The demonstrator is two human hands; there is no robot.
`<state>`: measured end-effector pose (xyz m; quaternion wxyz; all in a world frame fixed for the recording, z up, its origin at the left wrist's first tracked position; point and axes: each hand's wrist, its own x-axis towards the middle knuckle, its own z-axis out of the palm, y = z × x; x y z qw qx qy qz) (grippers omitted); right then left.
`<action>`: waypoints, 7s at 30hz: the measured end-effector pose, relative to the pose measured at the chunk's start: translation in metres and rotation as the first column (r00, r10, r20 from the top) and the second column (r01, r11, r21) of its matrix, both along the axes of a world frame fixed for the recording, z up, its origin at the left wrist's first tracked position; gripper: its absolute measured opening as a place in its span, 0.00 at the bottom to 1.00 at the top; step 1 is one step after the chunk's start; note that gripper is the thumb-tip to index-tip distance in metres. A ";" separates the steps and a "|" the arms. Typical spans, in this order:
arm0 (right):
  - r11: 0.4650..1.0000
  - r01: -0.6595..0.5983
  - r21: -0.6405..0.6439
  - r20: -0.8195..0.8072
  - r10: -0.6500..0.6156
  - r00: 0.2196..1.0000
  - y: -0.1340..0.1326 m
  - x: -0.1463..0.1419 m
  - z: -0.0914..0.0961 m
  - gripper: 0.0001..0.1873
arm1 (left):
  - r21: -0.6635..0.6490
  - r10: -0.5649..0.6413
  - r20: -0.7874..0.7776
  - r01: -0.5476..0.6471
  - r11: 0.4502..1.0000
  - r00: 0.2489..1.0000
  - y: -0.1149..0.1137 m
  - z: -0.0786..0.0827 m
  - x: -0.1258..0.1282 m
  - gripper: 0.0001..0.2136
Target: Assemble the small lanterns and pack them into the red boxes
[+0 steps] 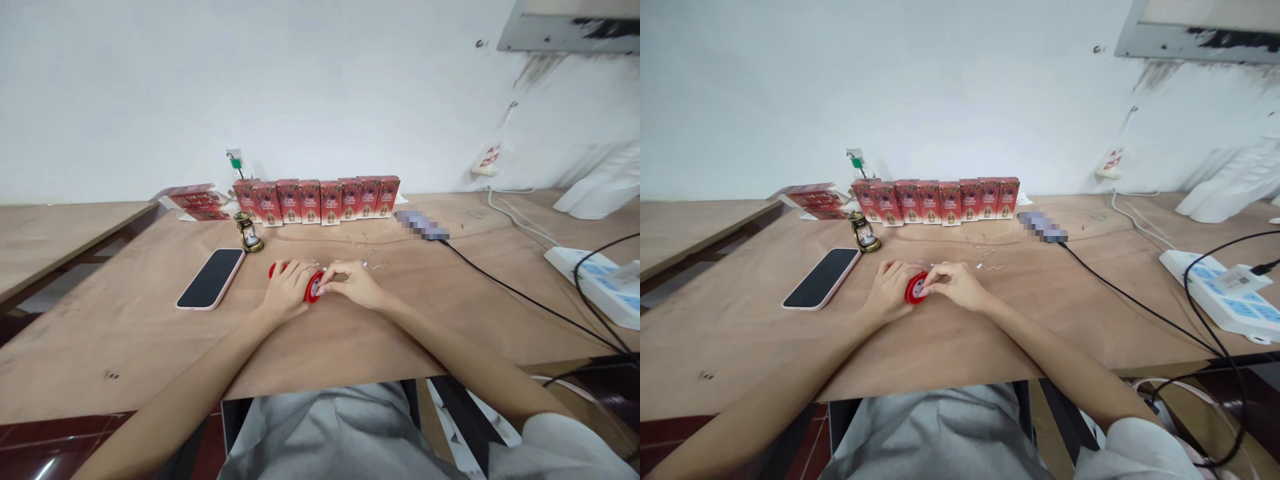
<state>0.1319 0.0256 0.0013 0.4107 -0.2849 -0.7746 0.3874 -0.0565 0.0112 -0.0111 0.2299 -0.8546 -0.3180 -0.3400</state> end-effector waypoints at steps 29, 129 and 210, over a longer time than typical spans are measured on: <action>0.999 -0.017 -0.042 -0.069 0.014 0.997 0.003 -0.001 -0.008 0.18 | 0.091 -0.030 0.010 0.029 0.995 0.999 -0.007 0.002 0.003 0.07; 0.802 0.594 0.059 -0.132 -0.583 0.801 0.033 0.009 -0.027 0.13 | -0.511 0.336 0.790 0.248 0.823 0.513 0.006 0.009 0.008 0.22; 0.874 0.467 0.135 -0.069 -0.462 0.884 0.029 -0.003 -0.036 0.10 | -0.323 0.763 0.631 0.846 0.424 -0.142 0.006 0.019 0.009 0.08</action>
